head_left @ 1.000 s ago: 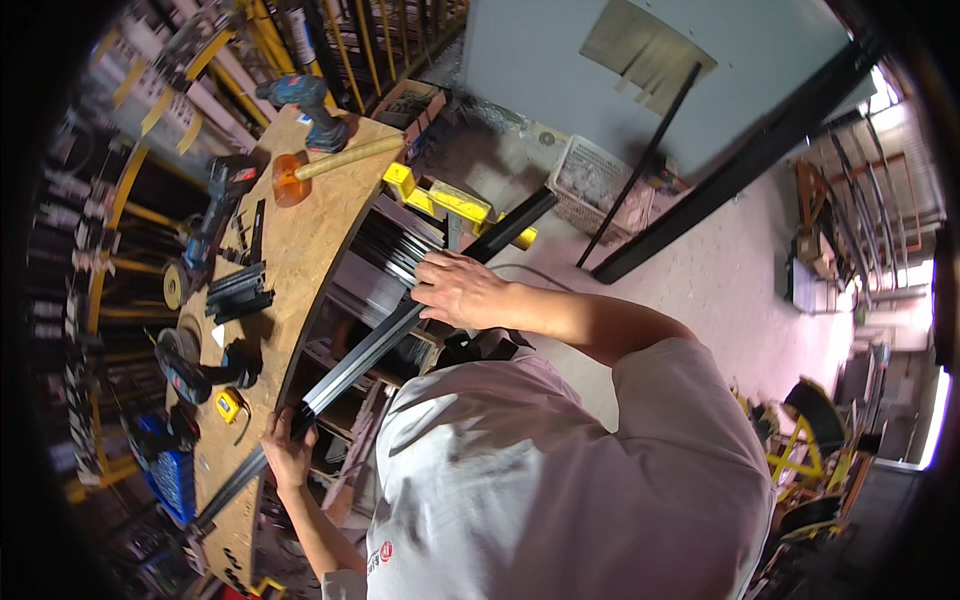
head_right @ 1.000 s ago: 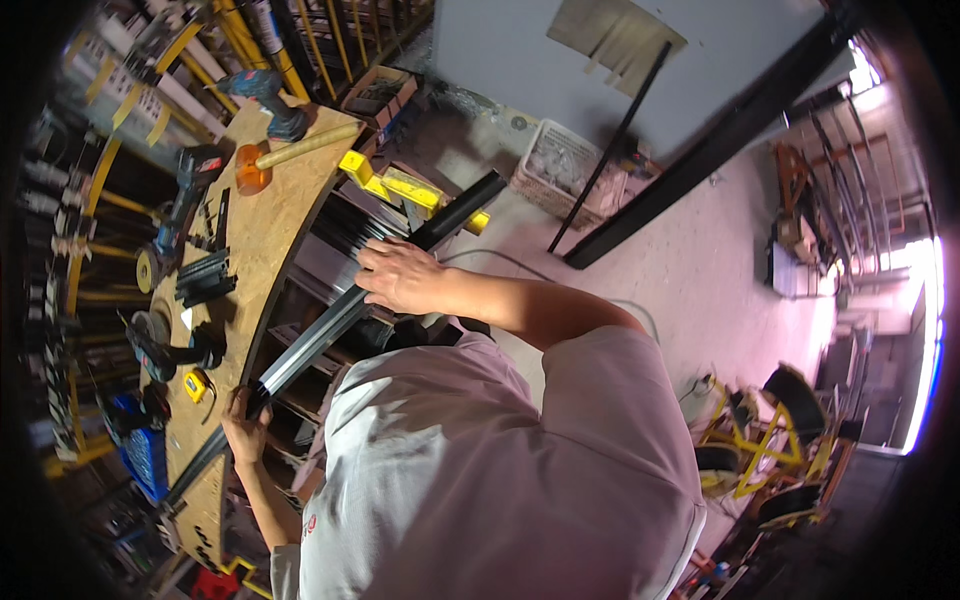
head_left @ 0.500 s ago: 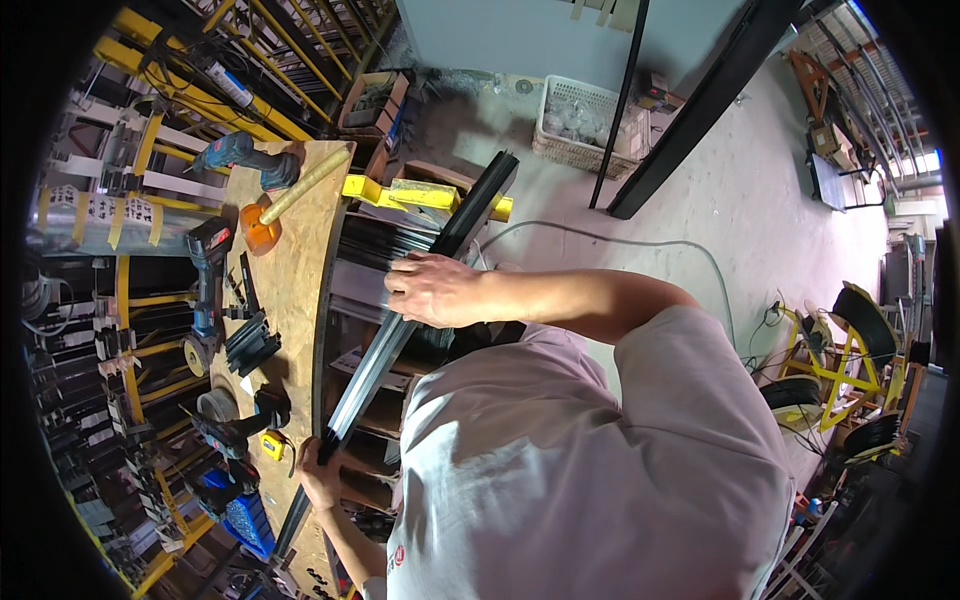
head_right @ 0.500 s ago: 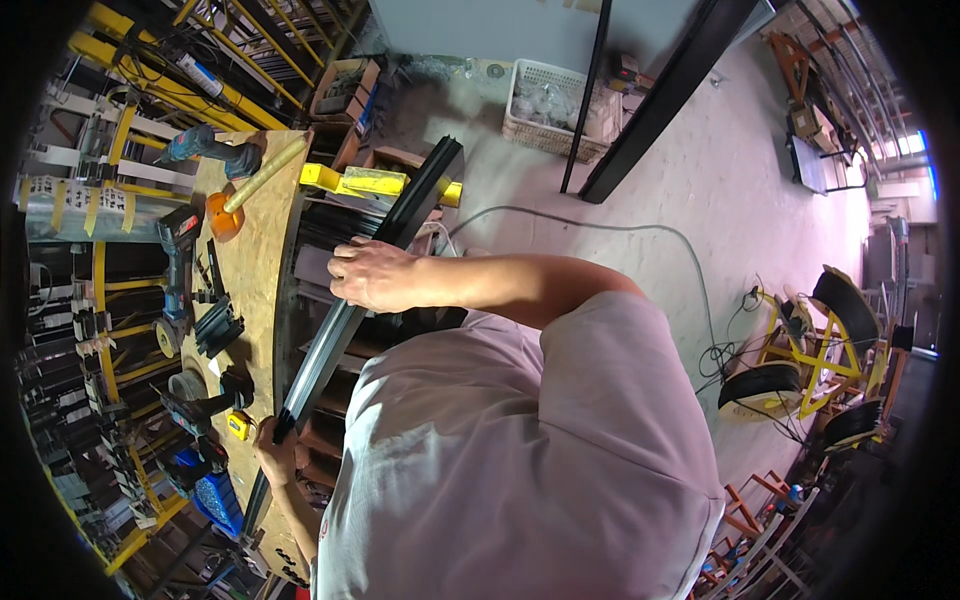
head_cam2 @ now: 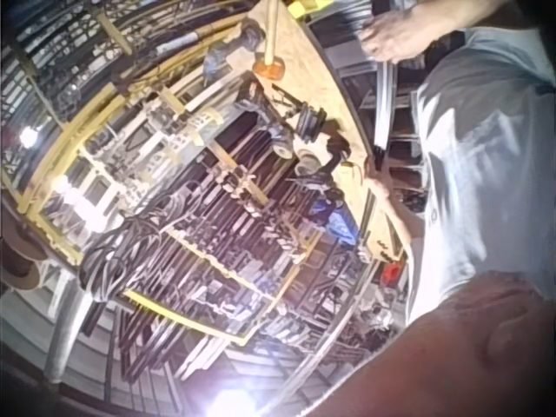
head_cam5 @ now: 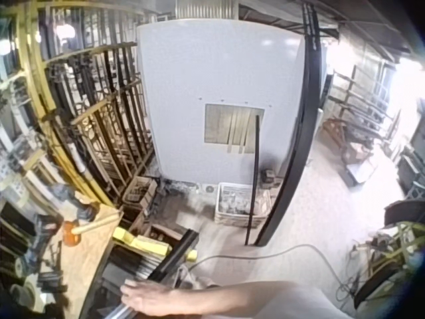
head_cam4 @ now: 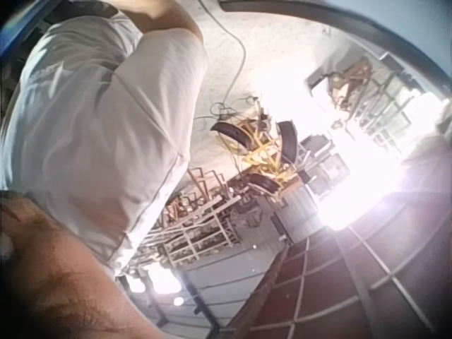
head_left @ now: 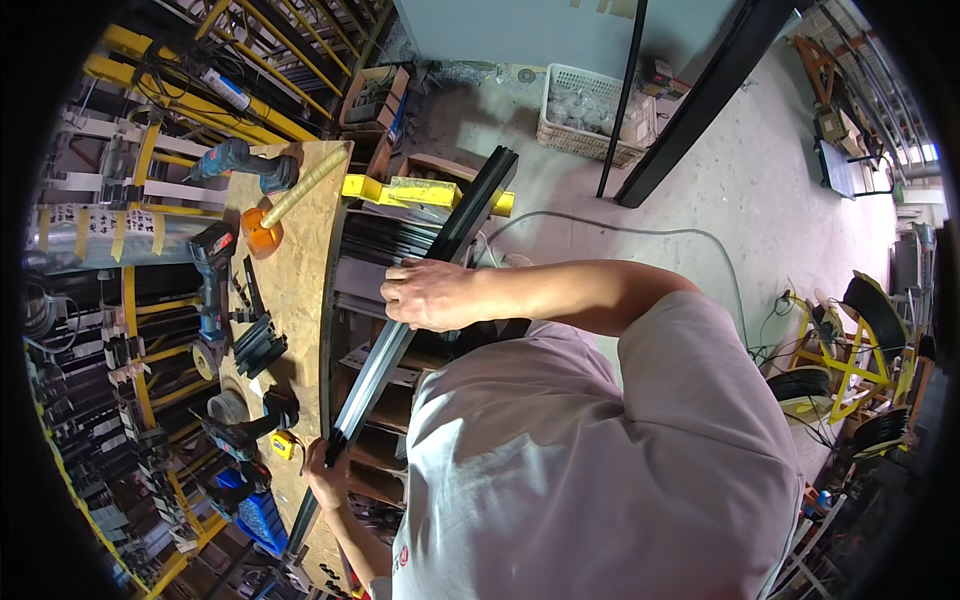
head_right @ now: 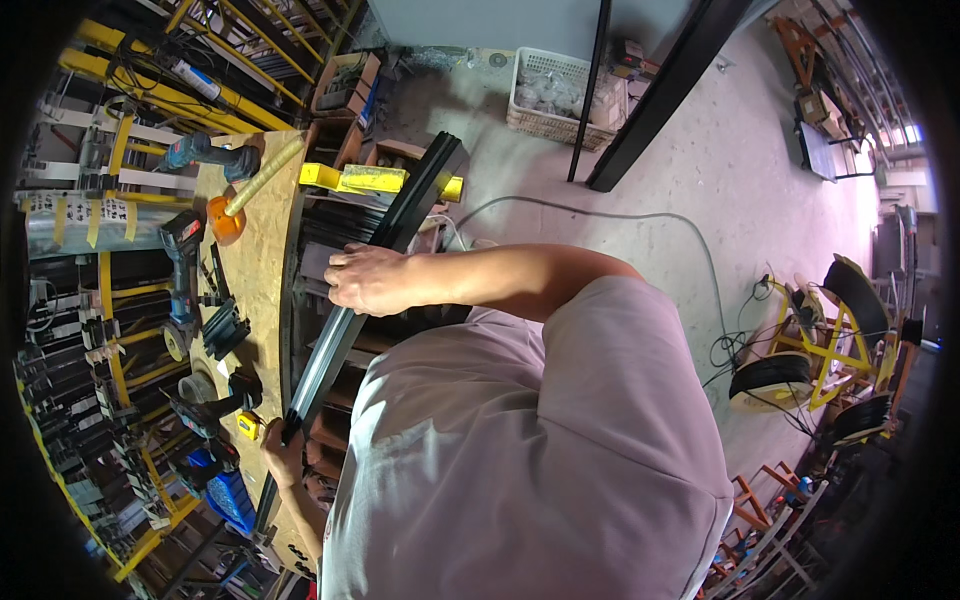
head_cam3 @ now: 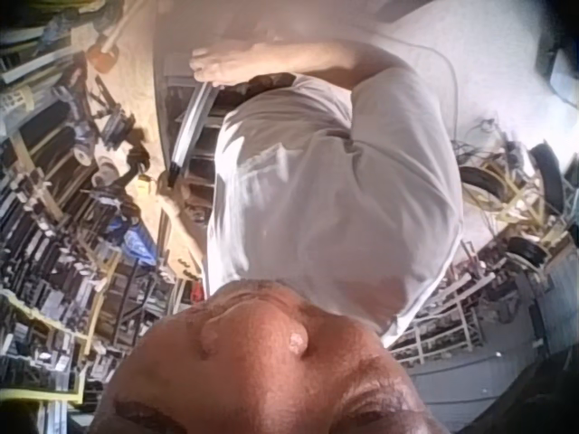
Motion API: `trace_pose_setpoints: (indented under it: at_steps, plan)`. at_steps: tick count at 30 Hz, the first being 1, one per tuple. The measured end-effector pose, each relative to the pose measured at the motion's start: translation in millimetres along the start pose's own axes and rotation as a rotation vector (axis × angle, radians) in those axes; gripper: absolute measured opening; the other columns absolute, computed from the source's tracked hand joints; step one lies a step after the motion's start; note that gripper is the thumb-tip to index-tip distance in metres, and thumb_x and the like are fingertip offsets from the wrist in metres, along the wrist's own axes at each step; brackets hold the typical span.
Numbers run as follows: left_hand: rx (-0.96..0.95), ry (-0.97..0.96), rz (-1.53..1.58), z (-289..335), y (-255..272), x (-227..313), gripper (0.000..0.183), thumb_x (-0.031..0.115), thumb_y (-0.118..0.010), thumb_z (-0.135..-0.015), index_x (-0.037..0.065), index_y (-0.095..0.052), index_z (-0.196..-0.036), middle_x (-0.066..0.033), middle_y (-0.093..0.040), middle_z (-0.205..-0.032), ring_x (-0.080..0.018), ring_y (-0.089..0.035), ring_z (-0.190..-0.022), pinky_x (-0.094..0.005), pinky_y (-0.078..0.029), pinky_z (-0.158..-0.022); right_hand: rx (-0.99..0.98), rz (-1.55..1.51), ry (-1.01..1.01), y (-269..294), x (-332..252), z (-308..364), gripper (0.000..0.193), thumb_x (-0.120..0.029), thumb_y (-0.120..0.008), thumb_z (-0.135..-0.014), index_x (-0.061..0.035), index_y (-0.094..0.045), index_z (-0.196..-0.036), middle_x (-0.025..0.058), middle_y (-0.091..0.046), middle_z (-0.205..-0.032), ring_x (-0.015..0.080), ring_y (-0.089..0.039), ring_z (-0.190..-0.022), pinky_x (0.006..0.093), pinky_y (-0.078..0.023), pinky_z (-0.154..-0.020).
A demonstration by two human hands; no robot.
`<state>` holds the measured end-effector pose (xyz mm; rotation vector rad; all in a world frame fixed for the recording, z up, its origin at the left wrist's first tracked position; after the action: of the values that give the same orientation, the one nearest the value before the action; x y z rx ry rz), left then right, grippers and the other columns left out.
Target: The person holds a long black metal frame, then picks up a cordless drill to drill several holes into a smaller metal piece attached to the frame.
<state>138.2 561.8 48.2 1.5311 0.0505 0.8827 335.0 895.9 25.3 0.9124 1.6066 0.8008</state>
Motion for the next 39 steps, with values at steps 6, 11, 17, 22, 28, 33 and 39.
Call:
trace_pose_setpoints:
  at_steps: [6, 11, 17, 22, 28, 33, 39]
  plan:
    - [-0.031, 0.065, 0.012, -3.2, 5.1, 16.7, 0.018, 0.001, -0.071, -0.083, -0.006, -0.067, -0.098, -0.0173, -0.068, -0.088, -0.0293, -0.064, -0.069, -0.0394, -0.051, -0.064, 0.001, -0.025, -0.004, 0.5, 0.2, -2.9, 0.022, -0.023, -0.077, -0.084, -0.0052, -0.069, -0.096, 0.0113, -0.064, -0.110, 0.0310, -0.058, -0.113, 0.0453, -0.049, -0.098]
    - [-0.015, 0.006, 0.002, 2.2, 1.0, -11.4, 0.020, 0.004, -0.072, -0.082, -0.005, -0.067, -0.099, -0.0191, -0.070, -0.094, -0.0346, -0.067, -0.078, -0.0410, -0.053, -0.072, 0.024, -0.034, 0.008, 3.2, -2.8, -4.0, 0.020, -0.021, -0.076, -0.084, -0.0042, -0.070, -0.093, 0.0120, -0.065, -0.107, 0.0318, -0.060, -0.109, 0.0444, -0.050, -0.096]
    - [-0.057, 0.049, 0.001, 2.8, 0.1, -9.6, 0.020, 0.005, -0.073, -0.082, -0.005, -0.068, -0.099, -0.0203, -0.070, -0.096, -0.0365, -0.068, -0.082, -0.0413, -0.054, -0.075, 0.024, -0.055, 0.010, 1.7, -2.9, -1.5, 0.025, -0.024, -0.079, -0.083, -0.0034, -0.070, -0.093, 0.0131, -0.065, -0.106, 0.0332, -0.060, -0.112, 0.0446, -0.050, -0.097]
    - [-0.094, 0.065, -0.015, -1.9, -4.8, -2.7, 0.023, 0.004, -0.074, -0.081, -0.005, -0.069, -0.101, -0.0211, -0.070, -0.097, -0.0378, -0.069, -0.083, -0.0419, -0.054, -0.075, -0.001, -0.139, 0.001, 1.4, 8.8, 3.5, 0.028, -0.024, -0.081, -0.081, -0.0029, -0.067, -0.093, 0.0148, -0.064, -0.103, 0.0349, -0.060, -0.111, 0.0448, -0.050, -0.095]
    - [-0.102, 0.119, 0.058, -1.8, -10.5, -12.8, 0.036, 0.005, -0.078, -0.079, -0.003, -0.070, -0.113, -0.0214, -0.071, -0.107, -0.0411, -0.070, -0.096, -0.0412, -0.056, -0.083, 0.014, -0.049, 0.024, 14.6, 1.3, -7.9, 0.031, -0.023, -0.082, -0.077, -0.0061, -0.062, -0.094, 0.0116, -0.056, -0.102, 0.0322, -0.058, -0.102, 0.0463, -0.052, -0.086]
    - [0.037, -0.090, -0.044, 3.8, 25.7, 6.5, 0.046, 0.017, -0.084, -0.076, 0.000, -0.069, -0.116, -0.0189, -0.068, -0.108, -0.0421, -0.068, -0.098, -0.0486, -0.057, -0.085, 0.109, 0.018, -0.059, 60.7, -50.9, -29.4, 0.050, -0.022, -0.085, -0.079, -0.0051, -0.066, -0.123, 0.0142, -0.064, -0.131, 0.0372, -0.057, -0.126, 0.0468, -0.046, -0.109]
    - [0.168, -0.294, -0.054, 31.0, 38.2, 3.3, 0.056, 0.026, -0.087, -0.070, -0.003, -0.061, -0.111, -0.0196, -0.062, -0.110, -0.0393, -0.062, -0.108, -0.0482, -0.053, -0.092, 0.371, -0.118, -0.125, 45.7, -115.5, -22.1, 0.077, -0.015, -0.084, -0.081, 0.0049, -0.049, -0.146, 0.0246, -0.060, -0.135, 0.0442, -0.058, -0.123, 0.0503, -0.045, -0.110]
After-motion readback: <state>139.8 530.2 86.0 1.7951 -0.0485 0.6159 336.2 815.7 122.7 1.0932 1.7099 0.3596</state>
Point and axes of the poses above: each hand's wrist, its own z-axis away from the middle knuckle, its own y-axis out of the back of the hand, x = y × z, the point moved 7 cm from there along -z, towards the middle knuckle
